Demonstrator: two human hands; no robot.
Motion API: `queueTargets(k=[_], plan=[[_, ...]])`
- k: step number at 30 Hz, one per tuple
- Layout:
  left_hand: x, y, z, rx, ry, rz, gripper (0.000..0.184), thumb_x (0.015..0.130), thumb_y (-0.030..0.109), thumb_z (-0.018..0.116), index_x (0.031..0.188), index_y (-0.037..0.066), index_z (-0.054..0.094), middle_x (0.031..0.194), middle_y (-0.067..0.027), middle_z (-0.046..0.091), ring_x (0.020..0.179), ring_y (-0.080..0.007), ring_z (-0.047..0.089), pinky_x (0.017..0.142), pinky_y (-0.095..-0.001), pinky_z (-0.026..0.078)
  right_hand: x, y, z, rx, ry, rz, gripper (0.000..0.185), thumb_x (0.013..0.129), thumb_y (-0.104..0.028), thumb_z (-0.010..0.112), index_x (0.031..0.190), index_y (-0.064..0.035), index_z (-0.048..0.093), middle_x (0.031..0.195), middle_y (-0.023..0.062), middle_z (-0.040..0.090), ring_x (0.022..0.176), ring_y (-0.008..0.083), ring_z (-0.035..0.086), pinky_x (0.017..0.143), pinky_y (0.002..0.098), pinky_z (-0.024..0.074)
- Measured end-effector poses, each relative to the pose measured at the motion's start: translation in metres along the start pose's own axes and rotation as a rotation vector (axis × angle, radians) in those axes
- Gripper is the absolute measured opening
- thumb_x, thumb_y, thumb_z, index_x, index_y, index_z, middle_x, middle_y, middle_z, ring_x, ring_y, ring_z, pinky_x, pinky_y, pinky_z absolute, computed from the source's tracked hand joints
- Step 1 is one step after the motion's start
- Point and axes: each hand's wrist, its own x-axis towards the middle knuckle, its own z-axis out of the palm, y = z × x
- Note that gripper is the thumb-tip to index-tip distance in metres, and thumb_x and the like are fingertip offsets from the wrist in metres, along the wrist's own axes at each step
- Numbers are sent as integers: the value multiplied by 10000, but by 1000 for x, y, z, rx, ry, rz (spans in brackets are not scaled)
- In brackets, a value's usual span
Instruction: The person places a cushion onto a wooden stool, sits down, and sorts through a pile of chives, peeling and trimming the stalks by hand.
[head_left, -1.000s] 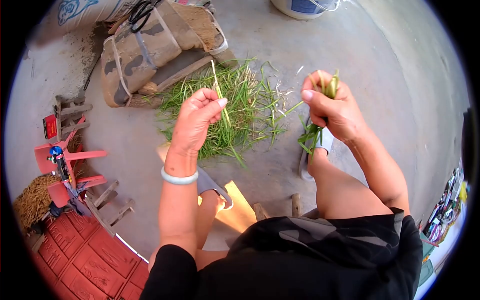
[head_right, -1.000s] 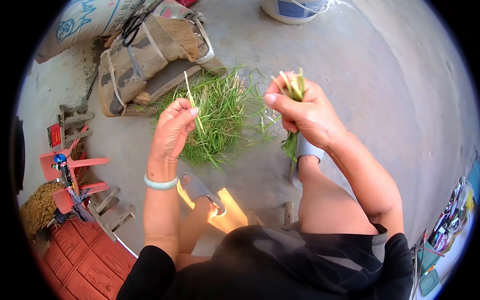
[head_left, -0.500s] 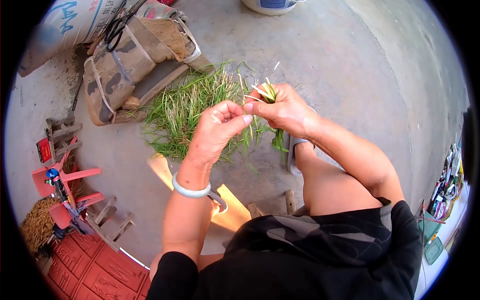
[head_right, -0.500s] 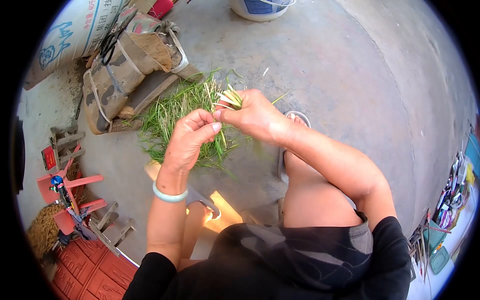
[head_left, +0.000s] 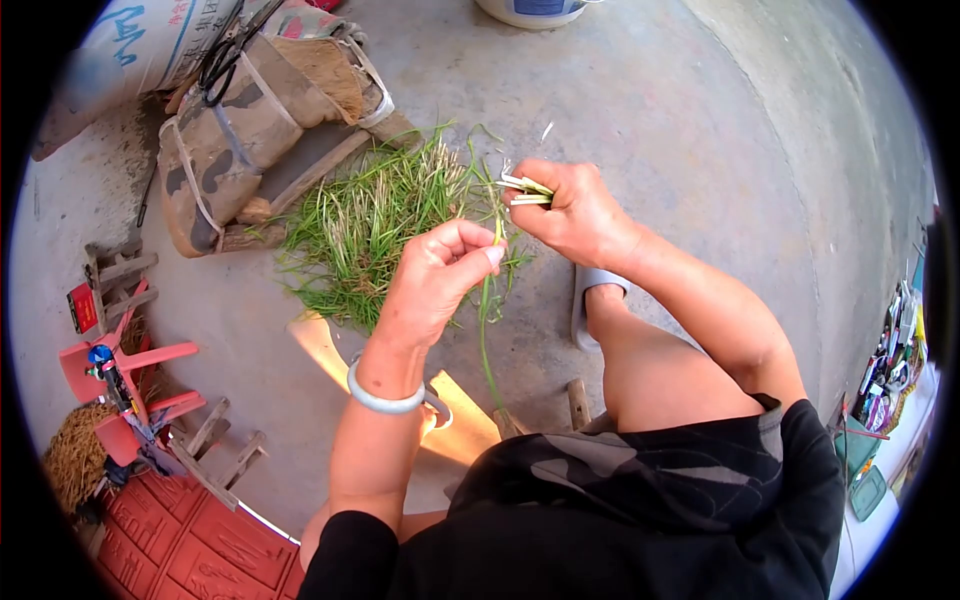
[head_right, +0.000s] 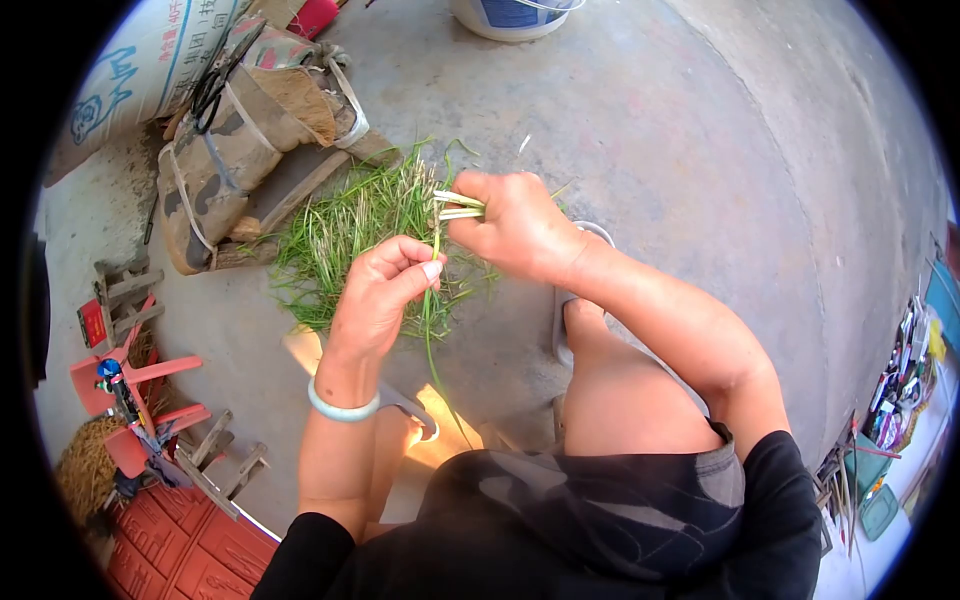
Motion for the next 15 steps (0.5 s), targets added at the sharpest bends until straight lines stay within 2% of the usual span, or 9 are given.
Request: queueTargets(k=[2, 8, 11, 14, 15], plan=[[-3, -2, -2, -13, -8, 4, 73, 836, 30, 619, 907, 28, 604, 887, -38, 640, 733, -69, 547, 651, -203, 411, 3, 4, -3, -18, 1, 44, 76, 808, -92, 575, 809, -16, 579, 610, 14, 491, 619, 53, 435, 550, 265, 409], [-11, -8, -12, -177, -43, -39, 75, 846, 17, 598, 920, 25, 604, 908, -56, 635, 754, -103, 558, 692, -237, 437, 16, 25, -12, -28, 55, 176, 182, 840, -171, 608, 774, -9, 560, 586, 14, 480, 609, 60, 427, 550, 284, 402], [-10, -13, -15, -328, -43, -13, 81, 862, 17, 582, 939, 25, 604, 912, -59, 629, 766, -117, 561, 708, -257, 448, 19, 33, -16, -213, 36, 144, 213, 804, -216, 616, 861, -11, 603, 634, 176, 561, 569, 200, 527, 596, 367, 461], [-10, -13, -11, -426, 0, 13, 87, 873, 23, 573, 954, 27, 603, 908, -54, 626, 773, -122, 562, 712, -264, 451, 11, 24, -13, -73, 78, 108, 188, 846, -201, 655, 868, -15, 643, 587, -12, 497, 561, 72, 428, 510, 270, 387], [-10, -13, -10, -429, 4, 26, 89, 875, 25, 570, 958, 27, 602, 908, -54, 625, 778, -122, 562, 717, -264, 451, 6, 18, -13, 108, 17, 196, 192, 845, -206, 665, 890, -20, 651, 594, -19, 501, 544, 65, 416, 493, 259, 367]])
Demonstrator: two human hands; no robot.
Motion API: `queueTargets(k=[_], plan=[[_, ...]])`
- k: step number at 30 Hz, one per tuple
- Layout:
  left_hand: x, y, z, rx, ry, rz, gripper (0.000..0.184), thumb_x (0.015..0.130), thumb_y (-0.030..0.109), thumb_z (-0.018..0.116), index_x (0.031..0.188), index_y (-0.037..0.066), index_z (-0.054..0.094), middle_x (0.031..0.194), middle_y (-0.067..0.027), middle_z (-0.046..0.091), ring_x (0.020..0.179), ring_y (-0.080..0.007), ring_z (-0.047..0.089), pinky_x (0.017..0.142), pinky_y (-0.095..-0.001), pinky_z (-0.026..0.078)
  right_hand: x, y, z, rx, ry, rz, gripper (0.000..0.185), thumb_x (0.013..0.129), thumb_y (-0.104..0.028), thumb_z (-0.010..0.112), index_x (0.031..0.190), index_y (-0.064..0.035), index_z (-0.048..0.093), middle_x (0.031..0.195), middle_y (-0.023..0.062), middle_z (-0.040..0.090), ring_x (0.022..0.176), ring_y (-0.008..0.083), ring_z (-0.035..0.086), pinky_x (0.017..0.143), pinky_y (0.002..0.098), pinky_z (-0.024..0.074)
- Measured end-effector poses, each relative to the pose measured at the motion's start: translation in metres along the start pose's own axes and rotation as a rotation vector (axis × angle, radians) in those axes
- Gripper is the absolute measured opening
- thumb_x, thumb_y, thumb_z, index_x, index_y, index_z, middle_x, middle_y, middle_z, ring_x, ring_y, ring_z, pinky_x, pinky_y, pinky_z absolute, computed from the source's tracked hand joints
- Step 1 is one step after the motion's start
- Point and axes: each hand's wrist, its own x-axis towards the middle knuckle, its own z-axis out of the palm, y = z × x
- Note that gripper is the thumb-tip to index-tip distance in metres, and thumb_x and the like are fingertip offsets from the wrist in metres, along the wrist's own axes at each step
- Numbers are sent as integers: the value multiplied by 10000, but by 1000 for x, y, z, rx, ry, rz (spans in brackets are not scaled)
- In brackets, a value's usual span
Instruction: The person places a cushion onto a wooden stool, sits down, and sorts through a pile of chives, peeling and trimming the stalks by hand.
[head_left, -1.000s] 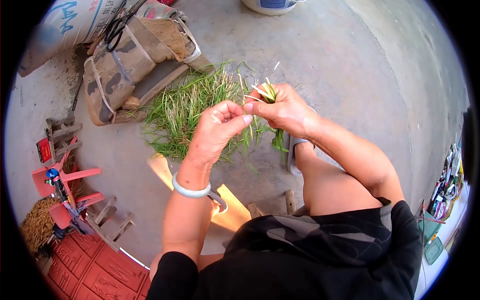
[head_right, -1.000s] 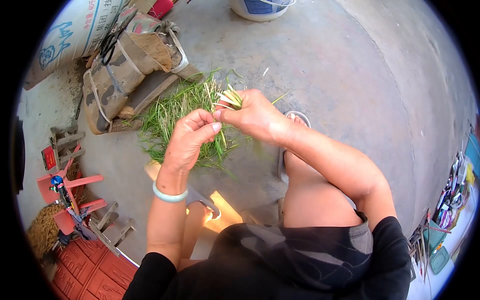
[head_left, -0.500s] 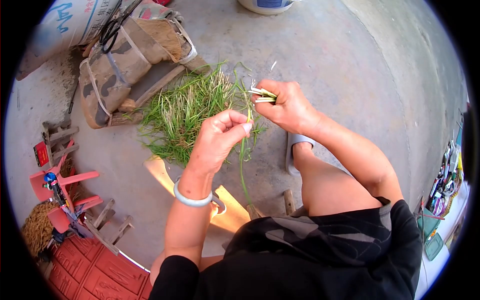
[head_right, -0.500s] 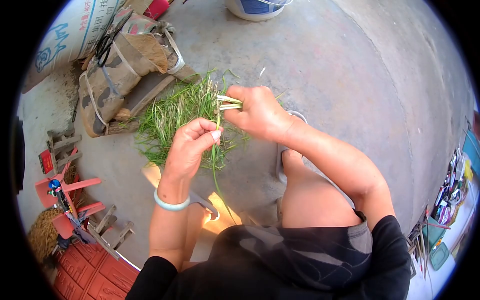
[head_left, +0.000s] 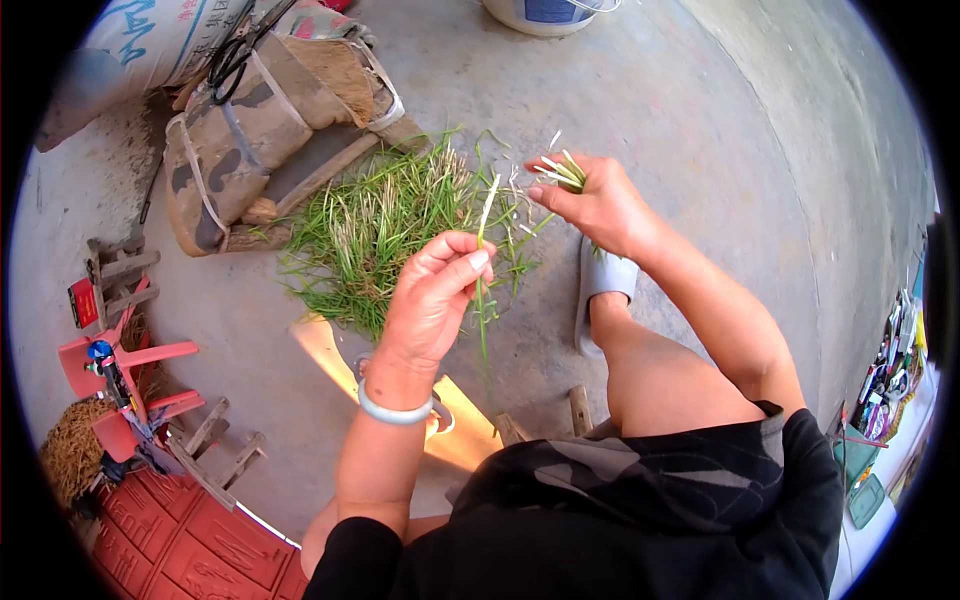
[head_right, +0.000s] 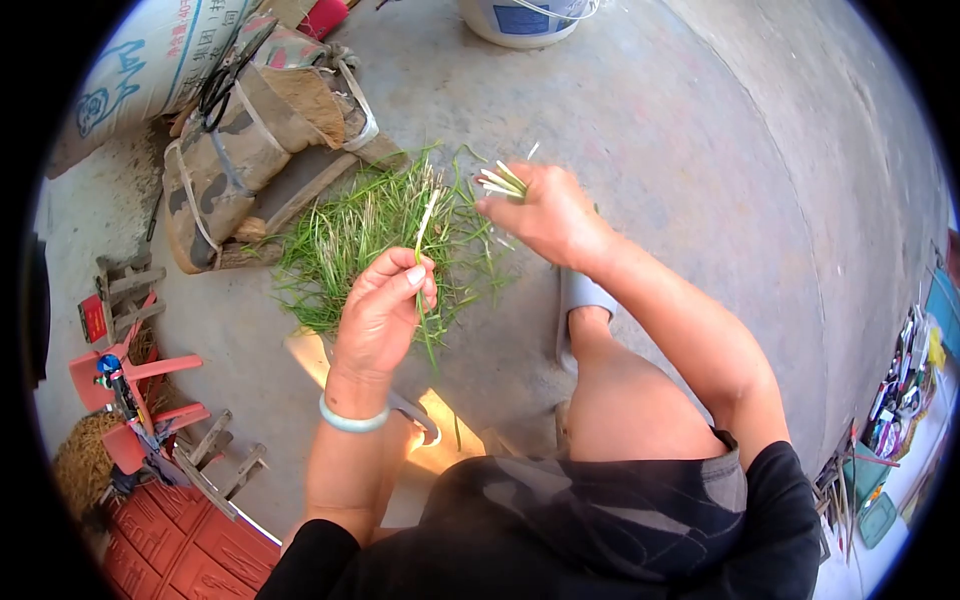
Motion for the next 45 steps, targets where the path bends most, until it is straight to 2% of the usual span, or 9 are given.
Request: queueTargets(k=[3, 9, 12, 15, 21, 24, 30, 37, 45], plan=[[2, -3, 1, 0, -9, 19, 95, 879, 29, 567, 968, 29, 598, 909, -52, 621, 789, -124, 561, 731, -262, 448, -20, -27, 8, 455, -187, 215, 190, 840, -207, 694, 940, -48, 663, 615, -55, 493, 485, 23, 344, 432, 205, 254], [5, -12, 10, 137, -19, 22, 102, 883, 100, 610, 965, 39, 608, 843, -7, 615, 750, -73, 542, 684, -206, 404, -22, -31, 21, 746, -170, 283, 139, 826, -174, 704, 790, -83, 605, 589, -64, 466, 482, 18, 337, 417, 209, 235], [4, -11, 22, 167, 47, 81, 100, 897, 109, 597, 954, 28, 608, 814, -13, 614, 721, -79, 539, 677, -220, 418, -25, -34, 22, 632, -157, 184, 164, 825, -167, 701, 739, -91, 584, 579, -64, 469, 480, 21, 350, 420, 213, 244], [6, -13, 19, 285, 36, 148, 110, 915, 118, 573, 937, 17, 610, 776, -22, 611, 700, -86, 538, 667, -232, 430, -25, -30, 19, 531, -211, 139, 129, 842, -168, 668, 785, -59, 629, 654, -36, 563, 583, 33, 455, 499, 223, 344], [4, -9, 19, 163, 14, 48, 150, 934, 139, 541, 909, 14, 621, 734, -23, 597, 681, -88, 527, 649, -230, 423, -26, -35, 14, 554, -276, 63, 122, 883, -106, 598, 812, -13, 633, 701, 10, 615, 720, 83, 552, 674, 270, 458], [1, -7, 23, 125, 42, 19, 163, 936, 150, 538, 901, 16, 623, 725, -23, 593, 677, -89, 522, 641, -230, 418, -25, -34, 14, 568, -305, 13, 115, 867, -165, 645, 809, -66, 651, 698, -27, 620, 536, 22, 414, 471, 201, 326], [0, -8, 22, 149, 30, 21, 172, 934, 164, 545, 902, 14, 622, 726, -25, 594, 677, -88, 526, 639, -231, 415, -25, -30, 16, 635, -346, -55, 112, 878, -153, 626, 835, -52, 648, 714, -32, 612, 566, 27, 434, 488, 208, 348], [1, -12, 25, 376, 152, 217, 118, 923, 113, 558, 885, 12, 606, 741, -25, 619, 684, -69, 546, 650, -211, 435, -25, -25, 22, 434, -211, -96, 100, 866, -117, 624, 812, -34, 633, 717, -45, 541, 648, 36, 449, 558, 220, 366], [0, -14, 27, 508, 146, 235, 116, 921, 100, 557, 881, 4, 606, 740, -25, 630, 677, -65, 564, 640, -197, 448, -26, -21, 22, 391, -196, -94, 85, 855, -83, 609, 796, -24, 618, 703, -45, 518, 666, 36, 452, 572, 227, 376]])
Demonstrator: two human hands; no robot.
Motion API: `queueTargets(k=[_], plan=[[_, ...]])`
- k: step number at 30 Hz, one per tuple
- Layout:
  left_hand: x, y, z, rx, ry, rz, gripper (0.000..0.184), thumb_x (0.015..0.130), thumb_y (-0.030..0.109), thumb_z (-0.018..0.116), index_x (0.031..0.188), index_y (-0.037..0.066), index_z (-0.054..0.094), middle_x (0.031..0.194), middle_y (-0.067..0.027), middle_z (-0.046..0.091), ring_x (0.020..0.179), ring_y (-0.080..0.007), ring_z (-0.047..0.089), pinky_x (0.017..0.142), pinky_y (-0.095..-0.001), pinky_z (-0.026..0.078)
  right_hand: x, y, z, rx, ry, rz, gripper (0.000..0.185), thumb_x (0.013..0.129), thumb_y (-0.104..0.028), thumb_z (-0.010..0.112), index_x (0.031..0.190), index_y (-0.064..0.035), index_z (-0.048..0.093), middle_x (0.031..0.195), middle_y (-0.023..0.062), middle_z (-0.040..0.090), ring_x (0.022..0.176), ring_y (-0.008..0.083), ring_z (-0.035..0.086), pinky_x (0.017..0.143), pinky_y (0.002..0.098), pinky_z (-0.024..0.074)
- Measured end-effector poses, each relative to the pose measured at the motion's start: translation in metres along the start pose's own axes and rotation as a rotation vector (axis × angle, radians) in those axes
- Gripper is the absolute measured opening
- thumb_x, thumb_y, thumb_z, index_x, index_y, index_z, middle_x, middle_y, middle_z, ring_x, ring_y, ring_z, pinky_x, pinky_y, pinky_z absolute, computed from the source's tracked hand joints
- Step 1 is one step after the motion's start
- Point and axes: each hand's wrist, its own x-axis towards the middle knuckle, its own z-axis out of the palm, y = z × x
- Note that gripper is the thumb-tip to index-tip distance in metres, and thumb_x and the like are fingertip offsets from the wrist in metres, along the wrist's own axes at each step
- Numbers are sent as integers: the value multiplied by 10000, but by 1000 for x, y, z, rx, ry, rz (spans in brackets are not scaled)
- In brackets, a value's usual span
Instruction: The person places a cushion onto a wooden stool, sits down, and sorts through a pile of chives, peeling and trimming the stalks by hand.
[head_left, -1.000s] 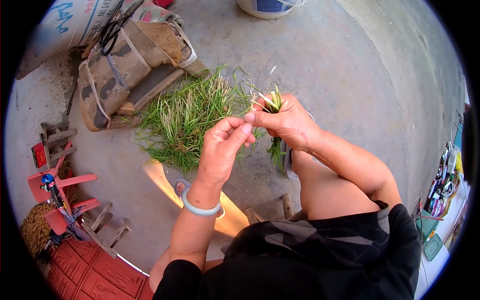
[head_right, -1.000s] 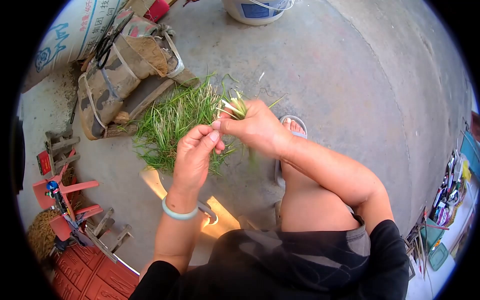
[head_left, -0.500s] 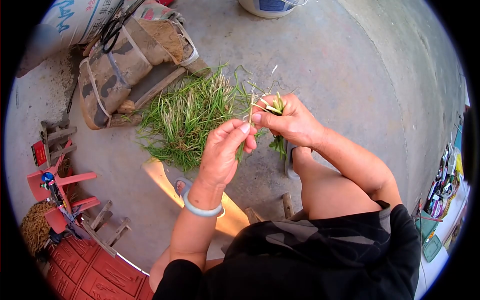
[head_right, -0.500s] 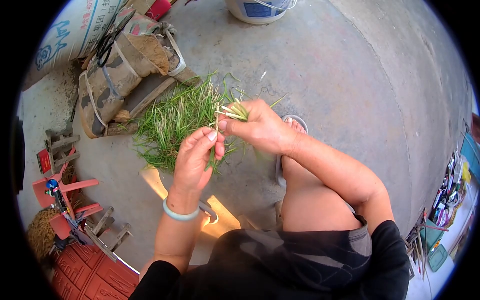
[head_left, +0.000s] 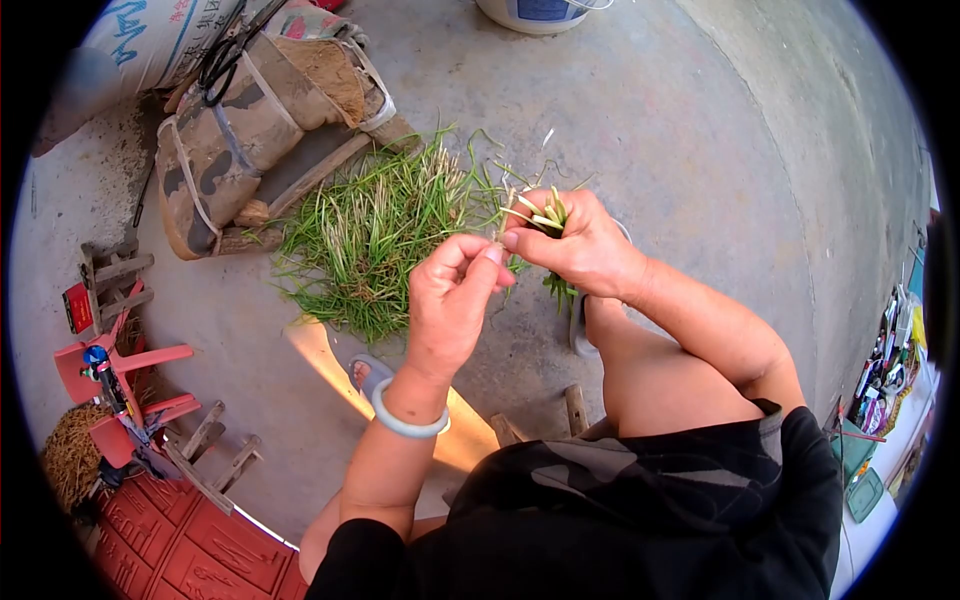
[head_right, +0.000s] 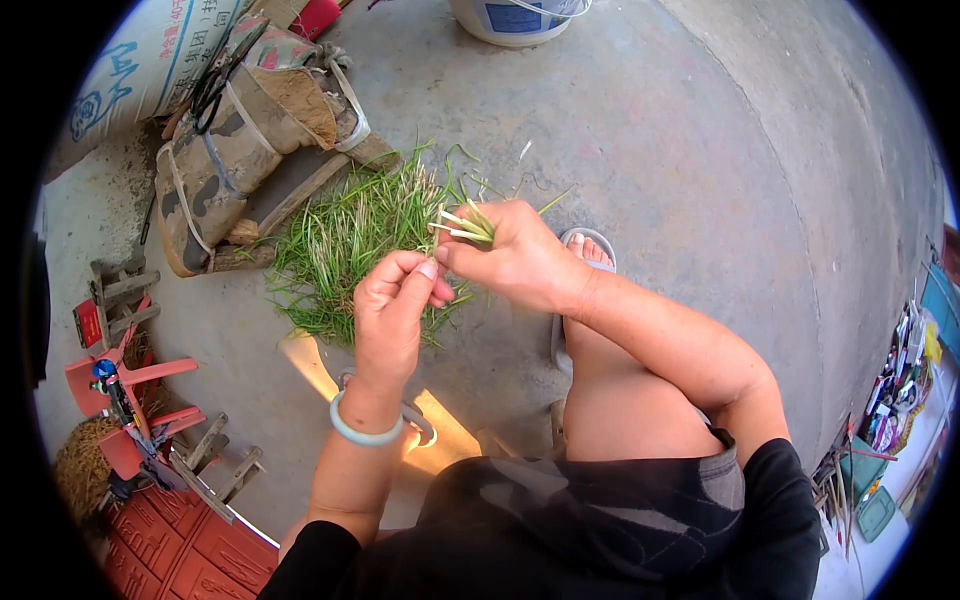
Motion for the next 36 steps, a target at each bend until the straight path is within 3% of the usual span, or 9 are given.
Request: queueTargets(k=[9, 18, 24, 30, 36], plan=[[1, 1, -3, -171, -70, -48, 129, 925, 104, 541, 875, 5, 607, 735, -34, 615, 672, -73, 549, 640, -215, 444, -3, -5, -1, -32, -46, -13, 91, 868, -89, 559, 812, -27, 593, 694, -49, 512, 654, 27, 432, 559, 220, 367], [-2, 1, 1, -87, -71, -59, 131, 925, 94, 523, 847, 12, 589, 734, -39, 605, 687, -95, 545, 655, -232, 435, -4, -5, -1, -104, -34, -25, 77, 845, -78, 552, 782, -36, 564, 670, -57, 486, 636, 22, 411, 536, 219, 347], [0, -3, 2, -67, -2, -11, 102, 916, 94, 561, 864, 14, 596, 719, -13, 618, 647, -49, 539, 614, -198, 445, -4, 0, 2, -43, 2, -39, 55, 838, -72, 576, 796, -37, 582, 650, -64, 473, 614, 23, 402, 521, 223, 341], [0, -9, 0, 96, 34, 30, 103, 907, 99, 578, 848, 17, 597, 705, 0, 620, 629, -28, 524, 574, -189, 433, -4, -5, 1, -165, 12, -26, 59, 832, -74, 585, 794, -28, 588, 653, -44, 482, 626, 32, 418, 526, 233, 359], [-1, -9, 1, 42, 23, 22, 107, 908, 100, 573, 850, 14, 601, 706, -2, 624, 636, -30, 528, 584, -187, 435, -4, -3, 3, -238, 10, -105, 38, 785, -54, 568, 785, -17, 573, 671, 4, 515, 628, 70, 450, 544, 259, 388]])
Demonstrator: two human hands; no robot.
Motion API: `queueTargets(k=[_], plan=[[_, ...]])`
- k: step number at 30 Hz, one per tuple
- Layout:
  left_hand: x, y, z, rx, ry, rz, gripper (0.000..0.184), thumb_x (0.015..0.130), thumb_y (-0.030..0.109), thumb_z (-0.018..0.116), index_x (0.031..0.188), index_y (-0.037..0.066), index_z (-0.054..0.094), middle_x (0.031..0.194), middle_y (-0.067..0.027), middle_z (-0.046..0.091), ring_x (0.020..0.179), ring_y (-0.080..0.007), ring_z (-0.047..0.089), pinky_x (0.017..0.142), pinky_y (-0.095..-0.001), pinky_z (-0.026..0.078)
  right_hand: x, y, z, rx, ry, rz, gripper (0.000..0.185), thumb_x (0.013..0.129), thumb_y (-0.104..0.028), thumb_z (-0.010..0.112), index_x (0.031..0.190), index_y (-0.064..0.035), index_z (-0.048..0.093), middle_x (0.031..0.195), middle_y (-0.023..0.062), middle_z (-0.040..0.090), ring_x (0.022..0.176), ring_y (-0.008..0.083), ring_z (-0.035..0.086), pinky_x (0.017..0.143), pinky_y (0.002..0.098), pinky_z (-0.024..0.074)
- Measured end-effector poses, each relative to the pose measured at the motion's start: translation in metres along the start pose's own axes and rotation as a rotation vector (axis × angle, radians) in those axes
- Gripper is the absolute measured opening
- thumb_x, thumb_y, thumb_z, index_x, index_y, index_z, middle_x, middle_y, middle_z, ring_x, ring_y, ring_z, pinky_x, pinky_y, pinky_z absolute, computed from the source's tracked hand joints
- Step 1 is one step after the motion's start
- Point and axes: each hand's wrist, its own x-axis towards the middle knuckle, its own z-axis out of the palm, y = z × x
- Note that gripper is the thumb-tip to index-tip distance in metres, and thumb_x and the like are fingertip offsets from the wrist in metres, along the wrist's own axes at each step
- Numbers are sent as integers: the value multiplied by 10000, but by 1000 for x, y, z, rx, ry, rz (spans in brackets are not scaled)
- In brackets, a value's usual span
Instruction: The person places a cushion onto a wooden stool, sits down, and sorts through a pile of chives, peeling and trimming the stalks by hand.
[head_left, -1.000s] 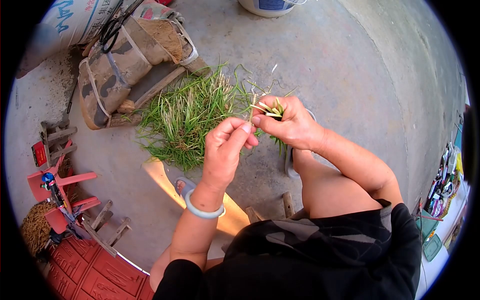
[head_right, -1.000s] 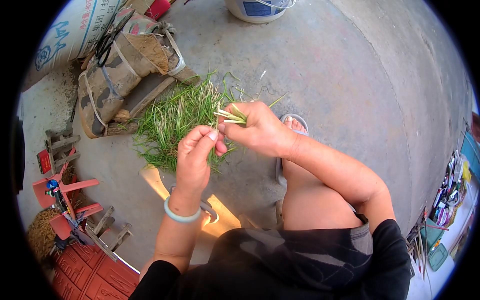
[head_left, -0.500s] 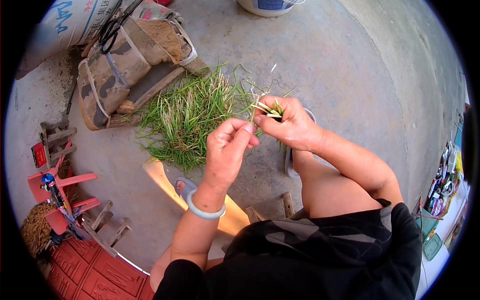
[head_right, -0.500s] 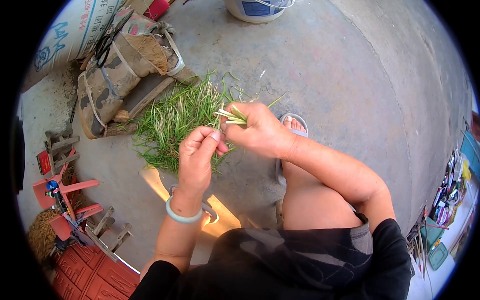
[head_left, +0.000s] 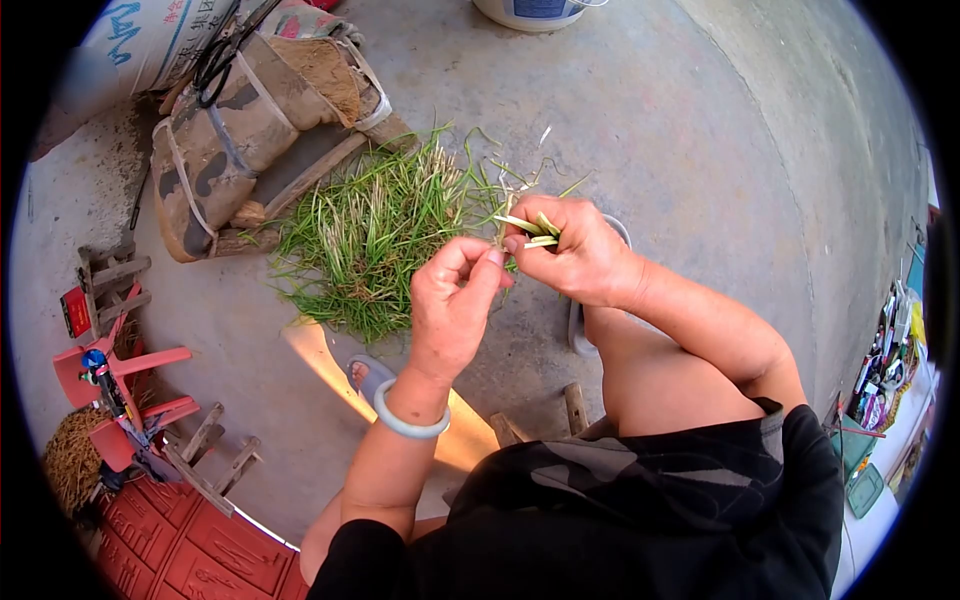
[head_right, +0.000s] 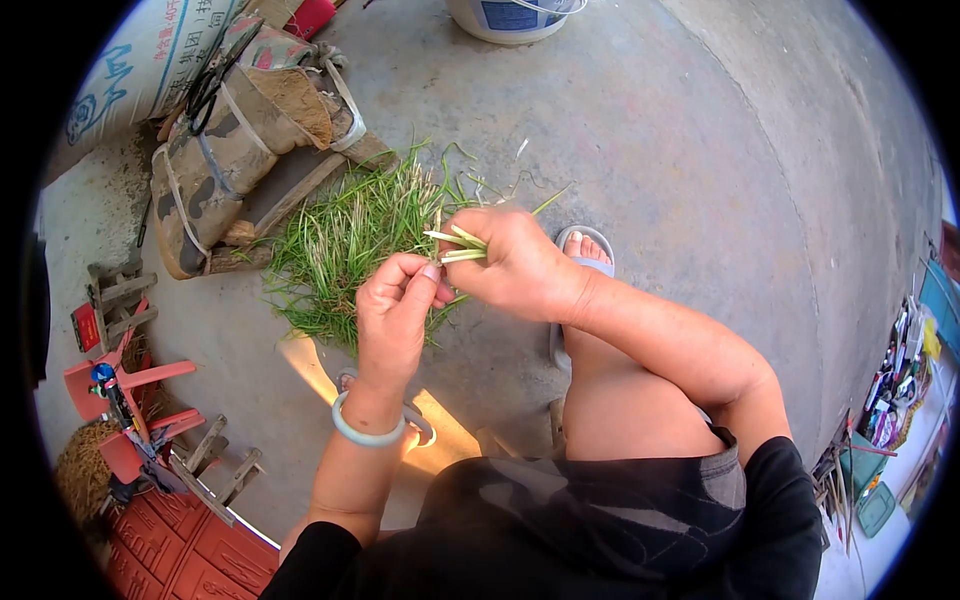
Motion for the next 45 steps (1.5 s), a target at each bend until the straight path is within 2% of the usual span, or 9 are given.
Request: queueTargets(k=[15, 21, 27, 30, 34, 37, 41, 44, 45], plan=[[2, 1, 0, 13, -33, -23, 138, 920, 116, 554, 851, 9, 605, 707, -20, 630, 633, -45, 528, 595, -199, 431, 0, 3, 0, -10, 4, 11, 19, 764, -21, 559, 782, -18, 557, 688, 16, 520, 635, 86, 469, 567, 263, 411], [1, 7, -3, -304, -92, -162, 195, 937, 143, 518, 873, -14, 615, 699, -43, 607, 637, -84, 532, 613, -220, 427, 5, 18, -2, -140, 74, -118, 28, 758, -18, 563, 779, -18, 546, 704, 38, 533, 658, 108, 501, 584, 283, 431], [1, 7, -8, -466, -103, -230, 199, 932, 147, 528, 884, -20, 624, 692, -46, 600, 613, -96, 528, 592, -222, 426, 9, 15, -11, -360, 48, -306, 84, 730, -11, 580, 808, -23, 553, 717, 103, 541, 663, 233, 552, 606, 326, 457], [0, 11, -12, -393, -72, -244, 191, 921, 159, 525, 868, -5, 608, 657, -31, 563, 609, -105, 521, 561, -221, 397, 12, 18, -21, -461, 60, -334, 113, 722, -8, 580, 833, -20, 562, 736, 116, 552, 683, 271, 563, 616, 348, 464], [-1, 10, -19, -362, -72, -248, 191, 920, 163, 528, 865, -2, 608, 655, -31, 564, 606, -105, 521, 558, -218, 392, 20, 26, -33, -486, 129, -174, 160, 719, -81, 595, 864, -14, 589, 824, 177, 585, 782, 372, 589, 695, 424, 476], [-1, 10, -19, -365, -69, -263, 190, 922, 162, 527, 866, 1, 608, 656, -31, 567, 607, -106, 522, 559, -220, 391, 22, 30, -40, -541, 181, -125, 113, 724, -11, 567, 834, 6, 587, 756, 138, 568, 694, 281, 573, 643, 359, 470], [-1, 10, -18, -406, -52, -292, 190, 927, 167, 526, 871, 5, 608, 662, -33, 570, 614, -111, 519, 575, -227, 395, 21, 10, -44, -537, 69, 131, 133, 782, -11, 527, 879, 3, 617, 788, 125, 600, 716, 219, 590, 661, 346, 472], [-1, 9, -16, -481, -60, -294, 195, 932, 175, 523, 877, 7, 607, 671, -39, 571, 615, -119, 508, 592, -240, 398, 20, 18, -36, -343, 155, 21, 145, 779, -97, 574, 897, -22, 611, 834, 171, 626, 734, 297, 611, 691, 380, 480], [-1, 8, -15, -508, -66, -292, 197, 935, 178, 522, 880, 8, 606, 675, -42, 571, 615, -123, 504, 598, -245, 398, 19, 18, -34, -278, 164, 29, 151, 791, -101, 576, 912, -24, 621, 838, 145, 638, 741, 252, 607, 690, 362, 478]])
